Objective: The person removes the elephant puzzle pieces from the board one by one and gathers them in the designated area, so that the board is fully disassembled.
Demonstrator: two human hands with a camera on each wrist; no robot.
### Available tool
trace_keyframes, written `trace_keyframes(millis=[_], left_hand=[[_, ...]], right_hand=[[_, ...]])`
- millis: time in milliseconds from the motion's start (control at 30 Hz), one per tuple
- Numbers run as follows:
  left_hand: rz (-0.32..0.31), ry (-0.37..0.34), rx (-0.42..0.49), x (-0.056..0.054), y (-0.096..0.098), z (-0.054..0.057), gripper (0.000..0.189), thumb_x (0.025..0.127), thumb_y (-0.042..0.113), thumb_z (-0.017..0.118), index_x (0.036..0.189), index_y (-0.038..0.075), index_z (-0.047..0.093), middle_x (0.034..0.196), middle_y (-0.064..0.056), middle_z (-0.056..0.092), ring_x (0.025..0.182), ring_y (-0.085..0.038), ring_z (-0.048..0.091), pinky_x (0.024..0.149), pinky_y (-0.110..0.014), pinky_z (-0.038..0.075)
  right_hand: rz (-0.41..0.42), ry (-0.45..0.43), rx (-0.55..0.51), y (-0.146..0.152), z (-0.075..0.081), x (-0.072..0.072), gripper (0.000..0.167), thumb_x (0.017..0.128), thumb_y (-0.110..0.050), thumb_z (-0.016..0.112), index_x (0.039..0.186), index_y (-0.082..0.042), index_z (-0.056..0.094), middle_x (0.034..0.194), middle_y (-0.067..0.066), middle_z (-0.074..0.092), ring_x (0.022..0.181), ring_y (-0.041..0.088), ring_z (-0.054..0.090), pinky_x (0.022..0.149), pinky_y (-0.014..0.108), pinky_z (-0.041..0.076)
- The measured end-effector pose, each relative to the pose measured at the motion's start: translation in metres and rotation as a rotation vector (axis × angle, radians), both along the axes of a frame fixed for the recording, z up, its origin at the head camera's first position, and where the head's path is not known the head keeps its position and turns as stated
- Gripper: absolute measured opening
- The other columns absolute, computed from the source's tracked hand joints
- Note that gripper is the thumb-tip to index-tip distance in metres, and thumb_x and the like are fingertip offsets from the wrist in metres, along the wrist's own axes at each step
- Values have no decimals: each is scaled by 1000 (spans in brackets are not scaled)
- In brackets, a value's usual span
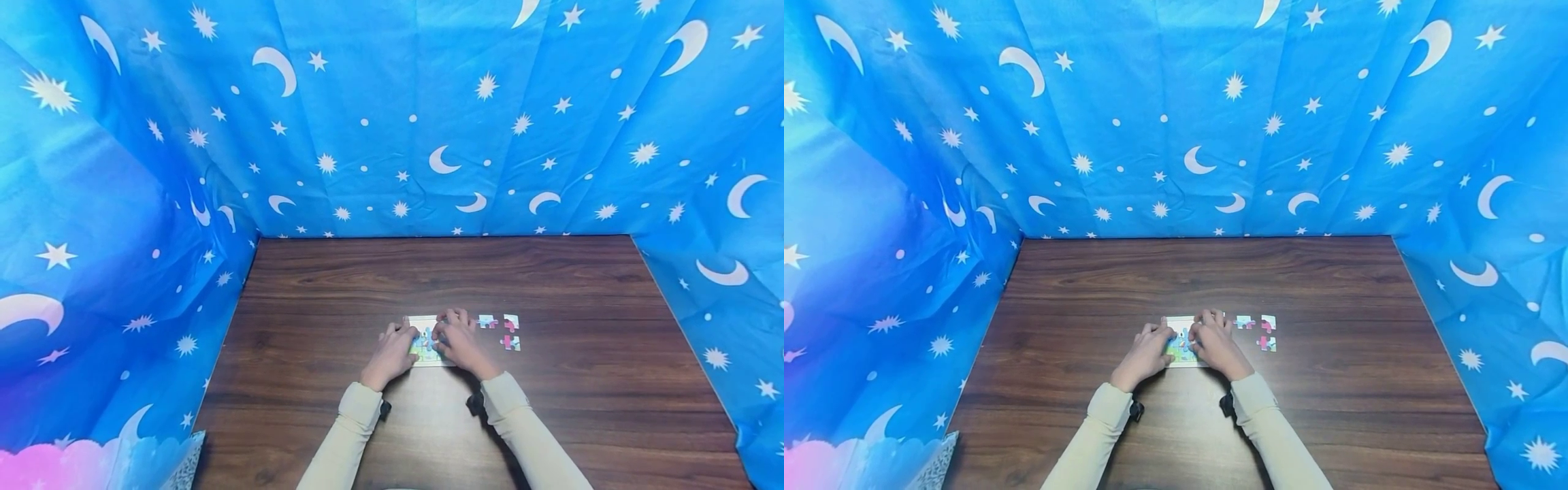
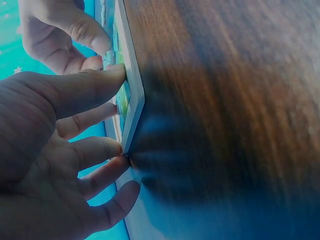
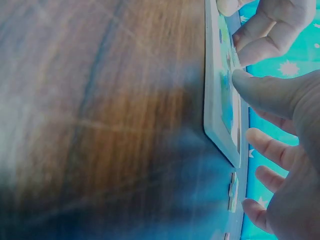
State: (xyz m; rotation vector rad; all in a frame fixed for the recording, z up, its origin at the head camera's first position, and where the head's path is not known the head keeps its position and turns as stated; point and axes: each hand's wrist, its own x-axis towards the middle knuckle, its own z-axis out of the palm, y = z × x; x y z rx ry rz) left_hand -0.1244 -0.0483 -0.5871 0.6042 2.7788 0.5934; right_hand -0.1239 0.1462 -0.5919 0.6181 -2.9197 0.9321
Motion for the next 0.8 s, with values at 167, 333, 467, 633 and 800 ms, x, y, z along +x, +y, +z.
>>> trace_keyframes(millis=[167,333,467,633,800], left_hand=[[-2,-4,-3,0,1,1,36,88,17,77,121,11,65,154,-26,41,131,-34,46,101,-54,40],[-1,-8,-1,1,2,2,36,88,16,77,121,10,66,154,-27,40,131,-35,46,101,-53,40],[4,-15,-1,1,2,2,36,88,16,77,123,10,66,154,-26,39,132,-35,45,101,-52,40],[16,-27,10,2,3,3,36,89,15,76,123,10,65,154,-27,39,133,-35,44,102,-54,39],[23,-35,19,2,4,2,36,89,15,76,123,10,65,155,-26,39,133,-35,44,103,-55,37]], right_hand=[[-33,20,-37,9,2,3,16,80,-10,82,82,-13,67,121,18,55,124,47,34,94,68,26],[-45,67,-56,21,5,5,18,80,-10,83,83,-14,66,119,18,56,123,47,37,91,67,28],[-65,82,-58,30,7,8,19,79,-10,84,83,-13,66,117,20,56,121,48,38,90,68,27],[-98,81,-46,42,7,10,18,78,-11,84,85,-12,68,118,21,57,121,49,38,91,68,28],[-123,74,-49,56,11,13,17,80,-10,83,87,-13,68,121,24,57,122,50,36,89,68,28]])
